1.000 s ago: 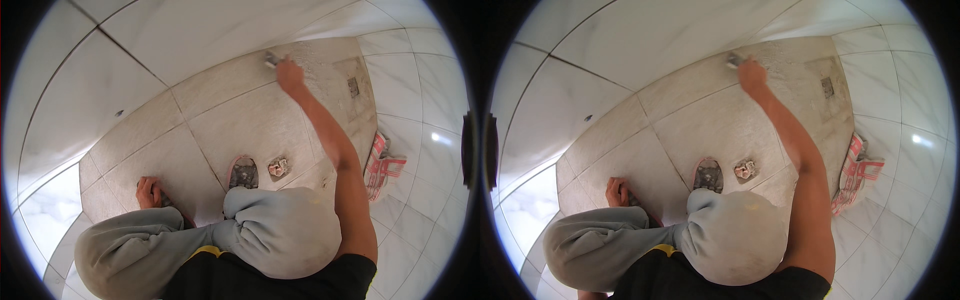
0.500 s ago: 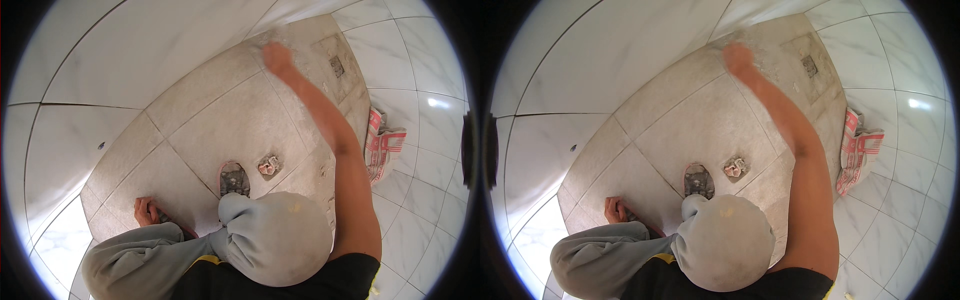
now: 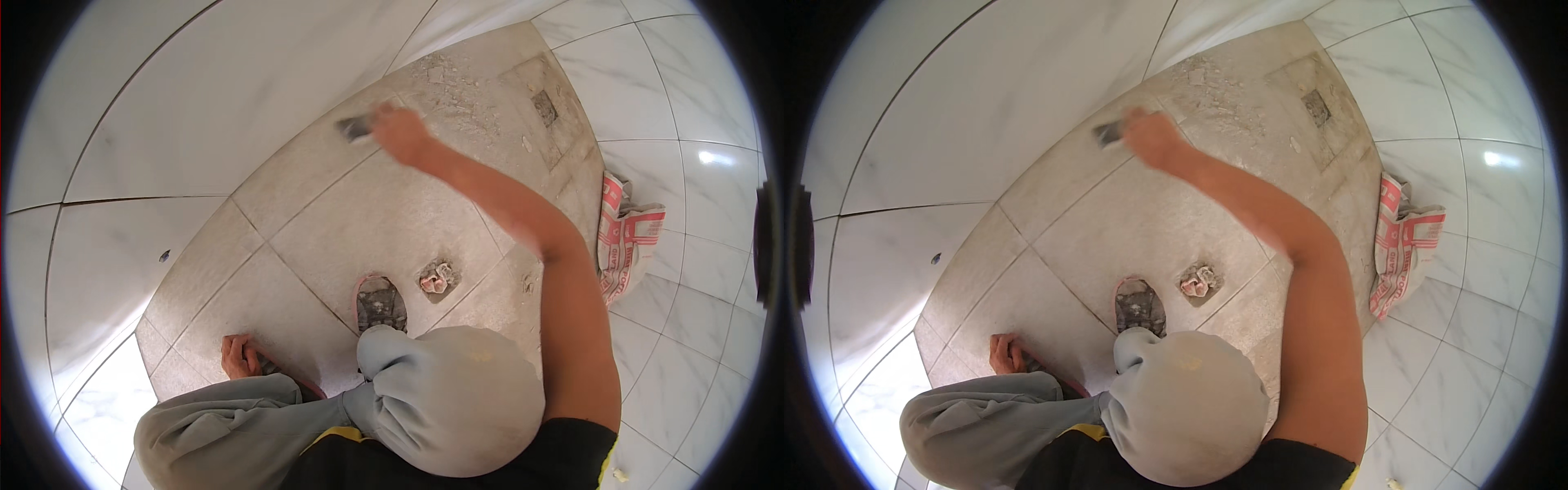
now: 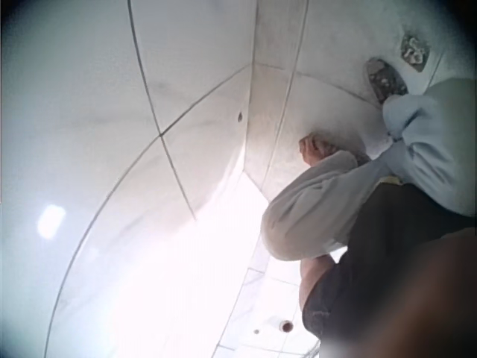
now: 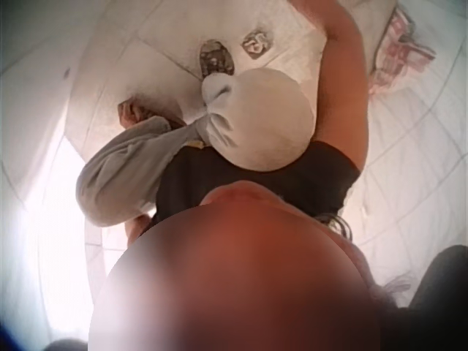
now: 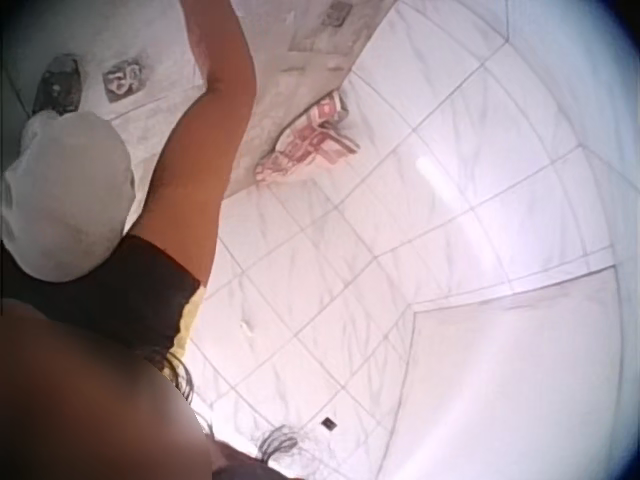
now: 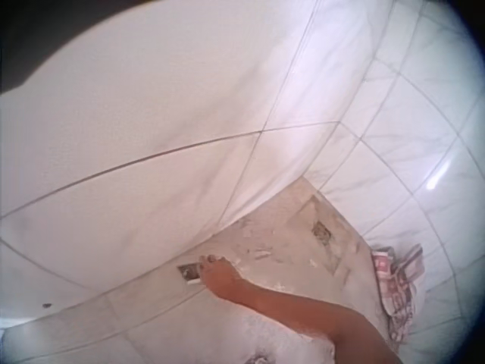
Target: Apply grout or adhesive to floor tiles using a spreader.
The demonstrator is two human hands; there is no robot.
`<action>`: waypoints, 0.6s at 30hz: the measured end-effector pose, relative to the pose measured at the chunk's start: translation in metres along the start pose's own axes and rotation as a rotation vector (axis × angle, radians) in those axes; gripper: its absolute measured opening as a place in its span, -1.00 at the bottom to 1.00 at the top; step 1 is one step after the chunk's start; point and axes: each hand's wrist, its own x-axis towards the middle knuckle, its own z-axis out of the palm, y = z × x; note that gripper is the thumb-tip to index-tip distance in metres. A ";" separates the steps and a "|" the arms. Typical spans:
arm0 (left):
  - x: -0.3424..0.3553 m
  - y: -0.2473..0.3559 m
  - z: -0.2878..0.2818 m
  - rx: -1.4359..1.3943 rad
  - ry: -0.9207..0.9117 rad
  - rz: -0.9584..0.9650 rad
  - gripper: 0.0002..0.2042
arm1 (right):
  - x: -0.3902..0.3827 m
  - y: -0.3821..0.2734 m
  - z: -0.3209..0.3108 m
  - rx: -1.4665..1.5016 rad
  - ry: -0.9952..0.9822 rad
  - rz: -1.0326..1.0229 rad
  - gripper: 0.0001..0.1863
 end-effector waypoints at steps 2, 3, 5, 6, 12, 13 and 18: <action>-0.002 0.001 -0.006 -0.008 -0.020 0.043 -0.82 | 0.007 -0.008 0.034 0.074 -0.076 0.057 -0.77; -0.011 0.005 -0.014 -0.006 -0.005 -0.004 -0.83 | 0.014 0.005 0.015 0.076 -0.185 0.239 -0.79; 0.003 0.009 -0.005 -0.040 0.020 0.004 -0.84 | 0.017 0.053 -0.027 0.031 -0.268 0.462 -0.80; 0.002 0.004 -0.001 -0.020 0.004 0.005 -0.84 | 0.010 0.057 -0.037 0.043 -0.334 0.422 -0.80; -0.010 -0.007 -0.002 -0.097 0.002 0.054 -0.83 | -0.027 -0.139 -0.043 1.226 -0.341 -0.030 -0.56; -0.014 -0.006 -0.011 -0.048 0.052 0.085 -0.84 | -0.026 -0.227 -0.046 1.291 -0.263 -0.005 -0.65; 0.012 0.011 0.011 -0.144 -0.052 -0.048 -0.84 | -0.049 -0.402 -0.047 1.452 -0.094 -0.029 -0.83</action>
